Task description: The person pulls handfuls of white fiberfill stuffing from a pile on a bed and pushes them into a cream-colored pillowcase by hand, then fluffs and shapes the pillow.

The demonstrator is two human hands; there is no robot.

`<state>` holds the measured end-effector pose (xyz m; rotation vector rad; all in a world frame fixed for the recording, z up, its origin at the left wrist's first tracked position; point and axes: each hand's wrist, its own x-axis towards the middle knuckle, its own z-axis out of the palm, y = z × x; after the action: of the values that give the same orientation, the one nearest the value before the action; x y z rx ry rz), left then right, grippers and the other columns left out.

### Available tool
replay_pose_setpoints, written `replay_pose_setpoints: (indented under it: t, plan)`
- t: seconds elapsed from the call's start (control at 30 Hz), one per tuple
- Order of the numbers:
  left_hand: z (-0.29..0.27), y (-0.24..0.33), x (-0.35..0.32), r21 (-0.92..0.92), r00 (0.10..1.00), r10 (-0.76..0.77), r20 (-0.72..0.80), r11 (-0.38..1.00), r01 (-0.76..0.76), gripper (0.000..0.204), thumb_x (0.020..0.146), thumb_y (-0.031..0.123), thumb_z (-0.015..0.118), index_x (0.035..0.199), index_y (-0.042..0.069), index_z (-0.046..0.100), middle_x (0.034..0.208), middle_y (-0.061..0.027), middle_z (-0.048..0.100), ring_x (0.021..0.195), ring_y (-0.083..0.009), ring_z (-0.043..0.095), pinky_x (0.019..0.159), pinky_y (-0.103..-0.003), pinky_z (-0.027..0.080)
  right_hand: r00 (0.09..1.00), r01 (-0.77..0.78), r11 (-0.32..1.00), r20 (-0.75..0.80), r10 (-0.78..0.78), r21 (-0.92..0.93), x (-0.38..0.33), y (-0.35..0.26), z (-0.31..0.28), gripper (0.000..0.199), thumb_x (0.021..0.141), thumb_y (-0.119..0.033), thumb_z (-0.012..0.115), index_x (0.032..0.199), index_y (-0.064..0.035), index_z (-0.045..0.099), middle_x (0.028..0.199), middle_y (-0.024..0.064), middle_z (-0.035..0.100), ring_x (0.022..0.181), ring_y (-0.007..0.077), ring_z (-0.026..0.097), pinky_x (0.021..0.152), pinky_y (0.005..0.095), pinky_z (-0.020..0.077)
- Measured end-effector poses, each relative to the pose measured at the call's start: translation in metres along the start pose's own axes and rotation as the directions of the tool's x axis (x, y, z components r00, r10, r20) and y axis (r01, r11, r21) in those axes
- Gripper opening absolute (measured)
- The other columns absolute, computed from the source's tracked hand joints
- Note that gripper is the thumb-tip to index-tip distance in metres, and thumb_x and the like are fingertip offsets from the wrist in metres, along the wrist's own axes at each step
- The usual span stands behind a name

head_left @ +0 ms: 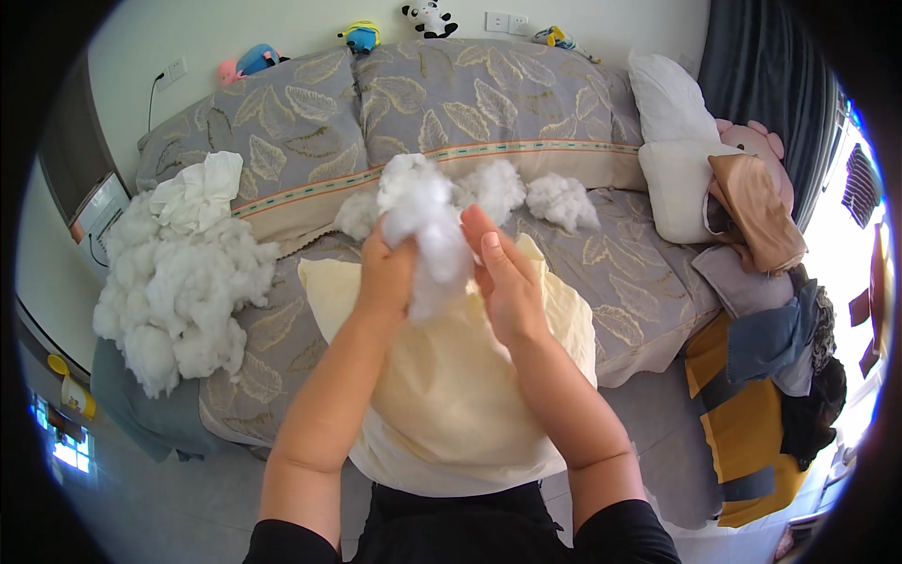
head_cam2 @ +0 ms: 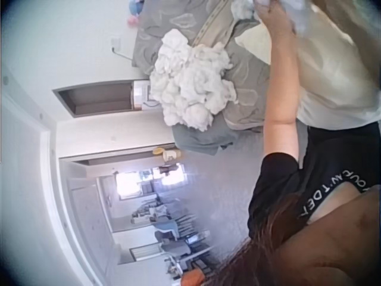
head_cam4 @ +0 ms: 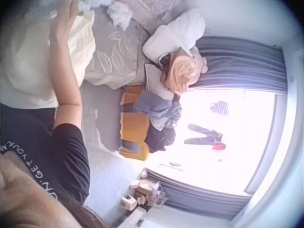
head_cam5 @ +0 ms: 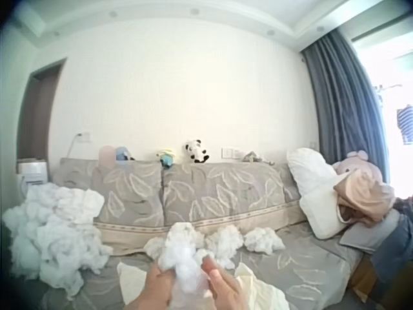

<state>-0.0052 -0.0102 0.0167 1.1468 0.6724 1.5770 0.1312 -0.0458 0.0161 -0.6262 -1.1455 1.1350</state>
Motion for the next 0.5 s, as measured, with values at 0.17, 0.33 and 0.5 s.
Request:
replay_pose_setpoints:
  t: [0.17,0.33,0.5]
  plan:
    - [-0.016,-0.005,-0.003,-0.145,0.993,-0.072,0.093,0.986,0.085,0.026,0.083,0.011,0.058,0.107,0.003,0.056,0.098,-0.0081,0.063,0.083,-0.0164,0.063,0.07,-0.03,0.053,0.999,0.032,0.973,0.041,-0.023,-0.23,0.004,-0.002,0.001,0.027,0.081,-0.005,0.063,0.107,-0.0019,0.06,0.094,0.0005,0.06,0.073,0.0076,0.055,0.061,0.022,0.0439]
    - [-0.016,0.001,-0.005,-0.236,0.996,-0.088,0.035,0.967,0.093,0.032,0.08,0.014,0.064,0.109,0.002,0.055,0.1,-0.009,0.062,0.085,-0.0185,0.063,0.071,-0.031,0.053,0.969,0.059,0.956,-0.215,-0.125,-0.288,0.01,-0.004,-0.01,0.01,0.081,-0.003,0.061,0.089,0.0019,0.065,0.077,0.002,0.062,0.063,0.0072,0.054,0.057,0.0202,0.0442]
    - [-0.023,0.018,-0.001,-0.156,0.992,-0.113,-0.05,0.982,0.104,0.041,0.079,0.017,0.066,0.114,0.002,0.052,0.102,-0.0084,0.061,0.089,-0.0206,0.062,0.077,-0.033,0.051,0.897,0.239,0.964,-0.356,-0.264,-0.113,0.02,-0.019,-0.035,0.011,0.081,-0.004,0.061,0.09,0.0017,0.064,0.075,0.0015,0.061,0.061,0.0057,0.053,0.055,0.02,0.0438]
